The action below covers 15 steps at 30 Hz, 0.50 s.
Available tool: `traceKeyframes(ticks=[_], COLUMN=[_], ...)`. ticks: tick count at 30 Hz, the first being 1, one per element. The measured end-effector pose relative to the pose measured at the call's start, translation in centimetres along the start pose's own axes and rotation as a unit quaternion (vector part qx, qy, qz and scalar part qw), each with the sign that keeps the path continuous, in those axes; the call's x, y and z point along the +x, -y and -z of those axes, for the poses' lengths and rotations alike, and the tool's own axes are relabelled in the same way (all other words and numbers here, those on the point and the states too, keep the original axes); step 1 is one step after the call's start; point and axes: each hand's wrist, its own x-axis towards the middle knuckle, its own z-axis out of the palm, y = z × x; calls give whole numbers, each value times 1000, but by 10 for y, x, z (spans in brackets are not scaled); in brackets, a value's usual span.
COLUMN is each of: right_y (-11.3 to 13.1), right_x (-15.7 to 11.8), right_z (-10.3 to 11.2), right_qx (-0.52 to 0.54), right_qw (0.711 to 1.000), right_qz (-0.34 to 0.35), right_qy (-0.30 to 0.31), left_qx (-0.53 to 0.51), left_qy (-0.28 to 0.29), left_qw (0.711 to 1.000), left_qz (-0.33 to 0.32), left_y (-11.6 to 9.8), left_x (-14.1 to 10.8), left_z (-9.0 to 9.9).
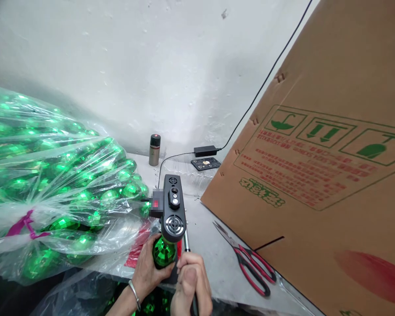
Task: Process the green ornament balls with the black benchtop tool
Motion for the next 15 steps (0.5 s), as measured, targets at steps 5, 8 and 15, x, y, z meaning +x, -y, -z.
traceKeyframes(ticks=[5,8,15], right_y=[31,37,25], right_x=[41,48,26], right_z=[-3,-4,5], right_qx=[-8,-11,-31], right_qw=[996,996,994], right_qz=[-78,-82,-88], right_qy=[34,43,54], left_qx=[-1,10,120], left_qy=[21,15,-8], left_qw=[1000,1000,978], left_qz=[3,-16,-168], left_y=[-6,-2,42], left_x=[8,0,-105], left_z=[7,16,52])
